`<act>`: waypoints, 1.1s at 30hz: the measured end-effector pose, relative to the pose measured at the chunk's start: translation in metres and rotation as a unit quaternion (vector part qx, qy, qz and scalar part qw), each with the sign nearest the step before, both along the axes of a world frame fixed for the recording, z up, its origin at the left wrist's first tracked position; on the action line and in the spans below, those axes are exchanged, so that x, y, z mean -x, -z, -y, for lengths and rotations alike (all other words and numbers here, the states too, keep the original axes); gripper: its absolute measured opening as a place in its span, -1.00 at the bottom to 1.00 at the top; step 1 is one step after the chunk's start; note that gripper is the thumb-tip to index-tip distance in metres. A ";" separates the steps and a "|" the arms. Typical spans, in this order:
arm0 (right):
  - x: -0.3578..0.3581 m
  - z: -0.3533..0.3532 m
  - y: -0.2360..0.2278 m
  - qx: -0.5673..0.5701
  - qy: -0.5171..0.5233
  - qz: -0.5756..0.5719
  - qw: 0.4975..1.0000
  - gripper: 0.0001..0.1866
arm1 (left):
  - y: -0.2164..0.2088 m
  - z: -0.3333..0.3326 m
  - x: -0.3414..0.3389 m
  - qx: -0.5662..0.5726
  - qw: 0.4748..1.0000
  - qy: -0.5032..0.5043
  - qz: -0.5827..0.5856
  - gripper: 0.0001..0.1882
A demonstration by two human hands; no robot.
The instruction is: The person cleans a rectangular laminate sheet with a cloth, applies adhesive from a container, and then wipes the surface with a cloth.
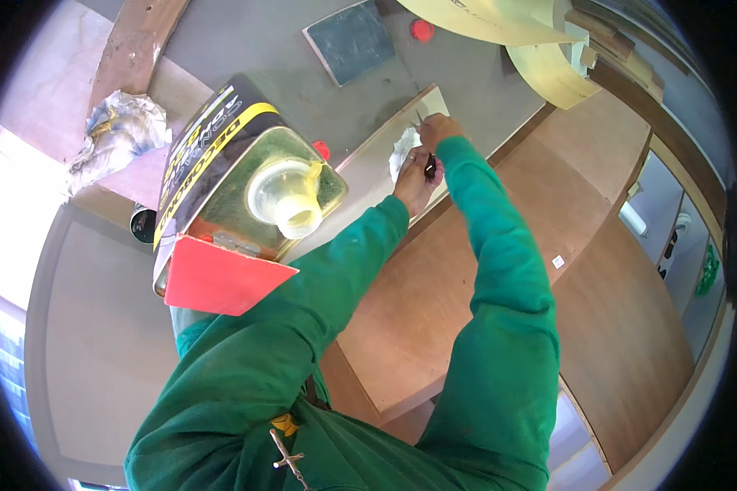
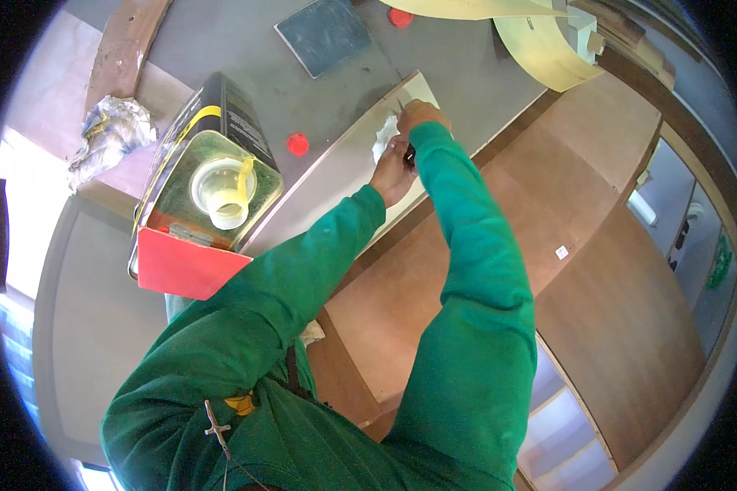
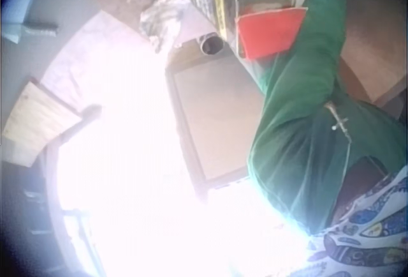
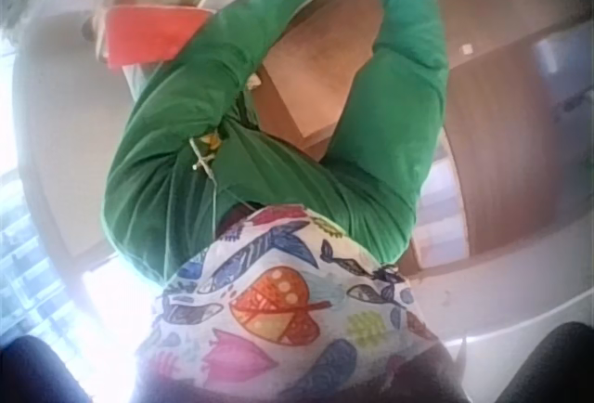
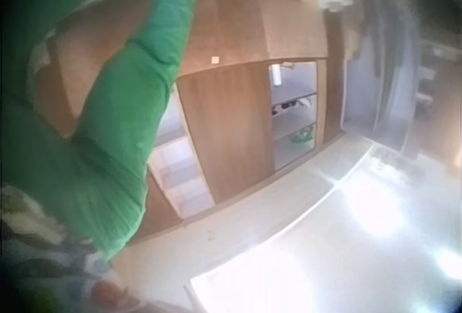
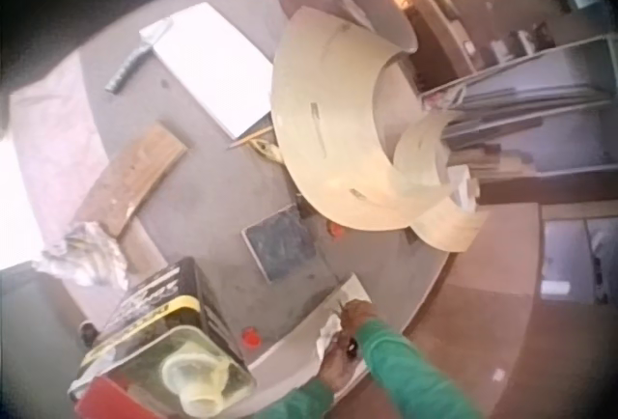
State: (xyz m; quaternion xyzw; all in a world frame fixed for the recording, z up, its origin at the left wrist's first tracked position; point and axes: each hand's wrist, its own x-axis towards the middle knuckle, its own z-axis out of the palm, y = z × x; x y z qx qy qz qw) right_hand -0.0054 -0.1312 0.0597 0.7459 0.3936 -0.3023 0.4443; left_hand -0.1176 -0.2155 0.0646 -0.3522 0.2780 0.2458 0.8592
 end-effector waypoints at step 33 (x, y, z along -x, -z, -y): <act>0.030 -0.015 -0.012 -0.011 -0.088 -0.011 0.996 -0.69 | 0.076 0.001 0.020 -0.382 0.874 0.168 -0.250 -0.56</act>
